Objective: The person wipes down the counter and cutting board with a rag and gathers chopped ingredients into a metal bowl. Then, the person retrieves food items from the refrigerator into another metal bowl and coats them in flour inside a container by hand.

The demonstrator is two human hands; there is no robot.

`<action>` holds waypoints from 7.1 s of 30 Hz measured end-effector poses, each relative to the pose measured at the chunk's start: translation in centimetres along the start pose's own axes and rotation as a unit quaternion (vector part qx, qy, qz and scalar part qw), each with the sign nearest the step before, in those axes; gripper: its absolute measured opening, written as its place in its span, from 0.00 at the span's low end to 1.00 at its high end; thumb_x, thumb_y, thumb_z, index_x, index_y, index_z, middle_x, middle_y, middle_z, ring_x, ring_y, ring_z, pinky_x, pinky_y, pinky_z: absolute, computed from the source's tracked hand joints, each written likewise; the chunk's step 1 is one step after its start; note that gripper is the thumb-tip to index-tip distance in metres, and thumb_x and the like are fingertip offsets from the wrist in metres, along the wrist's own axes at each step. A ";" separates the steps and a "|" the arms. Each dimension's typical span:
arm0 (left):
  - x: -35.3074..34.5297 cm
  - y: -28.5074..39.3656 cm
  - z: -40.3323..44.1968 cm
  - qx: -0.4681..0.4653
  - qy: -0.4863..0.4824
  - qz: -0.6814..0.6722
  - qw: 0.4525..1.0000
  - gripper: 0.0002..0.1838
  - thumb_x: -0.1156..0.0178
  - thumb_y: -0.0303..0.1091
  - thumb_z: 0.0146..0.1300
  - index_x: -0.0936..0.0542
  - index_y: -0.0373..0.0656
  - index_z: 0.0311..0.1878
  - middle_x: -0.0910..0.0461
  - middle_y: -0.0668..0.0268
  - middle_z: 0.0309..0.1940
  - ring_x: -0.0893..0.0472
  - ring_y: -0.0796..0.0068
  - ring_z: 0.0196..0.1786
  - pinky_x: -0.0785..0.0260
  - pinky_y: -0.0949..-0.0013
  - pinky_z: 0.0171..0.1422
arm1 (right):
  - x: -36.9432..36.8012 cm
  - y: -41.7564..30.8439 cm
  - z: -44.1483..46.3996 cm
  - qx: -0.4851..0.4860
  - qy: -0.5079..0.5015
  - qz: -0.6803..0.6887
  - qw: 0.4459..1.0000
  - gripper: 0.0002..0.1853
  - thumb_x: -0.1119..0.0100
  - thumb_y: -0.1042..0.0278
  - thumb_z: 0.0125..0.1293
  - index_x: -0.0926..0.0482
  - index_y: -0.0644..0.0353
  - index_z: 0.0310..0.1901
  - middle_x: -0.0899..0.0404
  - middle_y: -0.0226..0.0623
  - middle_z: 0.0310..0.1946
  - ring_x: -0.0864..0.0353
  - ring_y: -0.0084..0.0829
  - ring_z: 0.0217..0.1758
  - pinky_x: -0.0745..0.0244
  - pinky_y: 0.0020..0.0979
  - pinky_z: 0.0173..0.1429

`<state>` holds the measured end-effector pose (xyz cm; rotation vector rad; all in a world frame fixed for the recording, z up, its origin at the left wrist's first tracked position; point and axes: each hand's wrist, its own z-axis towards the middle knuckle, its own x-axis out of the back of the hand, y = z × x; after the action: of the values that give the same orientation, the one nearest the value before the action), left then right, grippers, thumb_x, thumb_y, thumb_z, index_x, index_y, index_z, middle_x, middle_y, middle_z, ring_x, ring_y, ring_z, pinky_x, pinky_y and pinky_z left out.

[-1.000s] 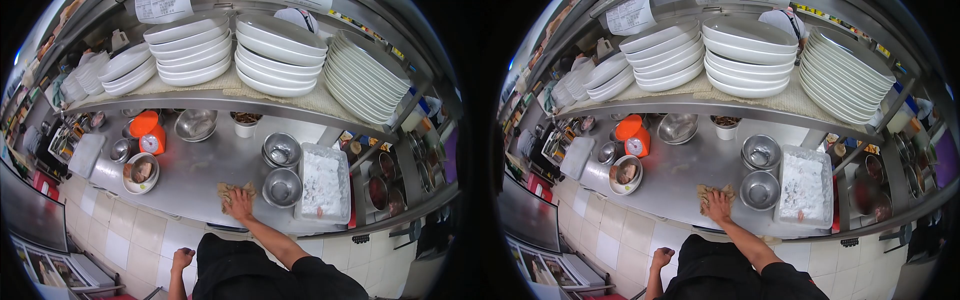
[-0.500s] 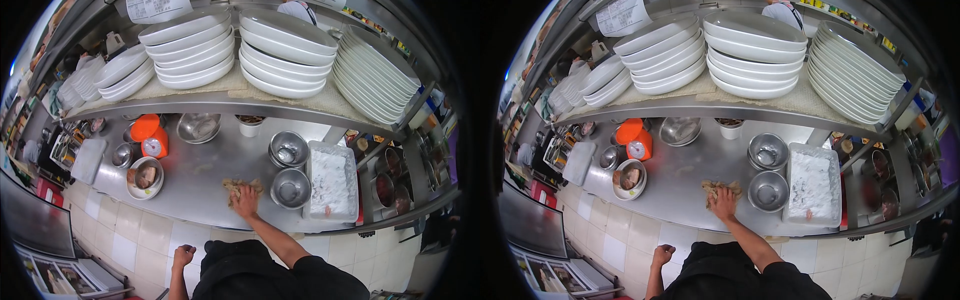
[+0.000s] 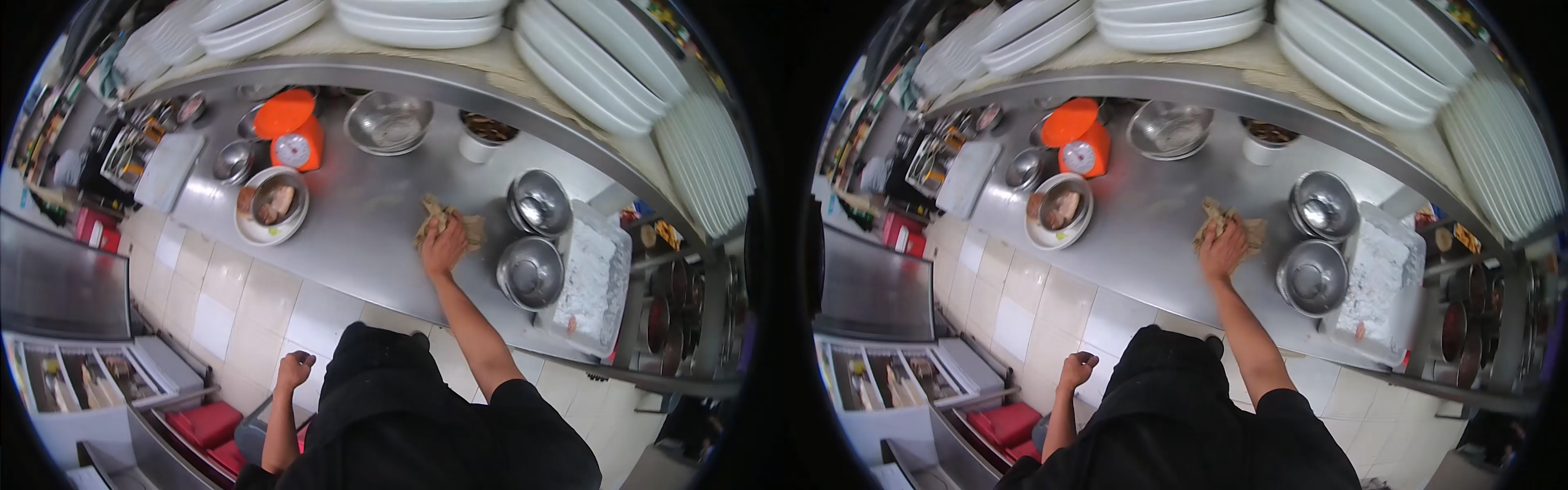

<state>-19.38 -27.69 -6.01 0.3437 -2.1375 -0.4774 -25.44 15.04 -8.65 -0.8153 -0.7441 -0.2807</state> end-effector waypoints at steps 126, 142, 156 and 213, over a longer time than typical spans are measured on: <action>117.0 -89.0 70.5 0.296 -0.054 0.461 0.835 0.22 0.41 0.56 0.54 0.15 0.46 0.37 0.16 0.63 0.38 0.19 0.68 0.43 0.34 0.53 0.54 | -46.0 -74.1 -8.1 -0.166 -0.015 -0.358 0.919 0.29 0.43 0.63 0.57 0.36 0.59 0.60 0.29 0.51 0.55 0.30 0.49 0.58 0.31 0.47 0.58; 91.0 -78.7 72.7 0.375 -0.484 0.226 0.758 0.41 0.58 0.64 0.65 0.42 0.37 0.68 0.22 0.52 0.47 0.20 0.61 0.43 0.24 0.59 0.43 | -34.5 -57.2 -5.9 -0.057 -0.217 -0.394 0.891 0.12 0.47 0.61 0.59 0.21 0.54 0.41 0.21 0.51 0.39 0.22 0.53 0.42 0.27 0.50 0.48; 91.6 -42.5 64.2 -0.180 -0.126 -0.172 0.960 0.23 0.42 0.51 0.62 0.19 0.36 0.32 0.20 0.62 0.25 0.22 0.68 0.26 0.29 0.69 0.33 | -36.6 -79.2 -3.1 -0.008 -0.095 -0.074 0.993 0.07 0.37 0.72 0.57 0.22 0.63 0.35 0.22 0.44 0.26 0.23 0.42 0.30 0.28 0.39 0.35; 111.4 -51.9 90.2 -0.089 0.004 -0.615 0.784 0.16 0.48 0.17 0.41 0.23 0.28 0.39 0.19 0.60 0.32 0.21 0.74 0.31 0.29 0.75 0.41 | -87.8 -112.3 11.2 -0.141 -0.102 -0.071 0.982 0.11 0.38 0.67 0.48 0.18 0.61 0.34 0.19 0.51 0.33 0.20 0.50 0.40 0.25 0.43 0.49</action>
<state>-152.89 -100.78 2.52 1.6378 -1.5595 -1.3666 -149.53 -55.75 -2.19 -1.0727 -0.9721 -0.4429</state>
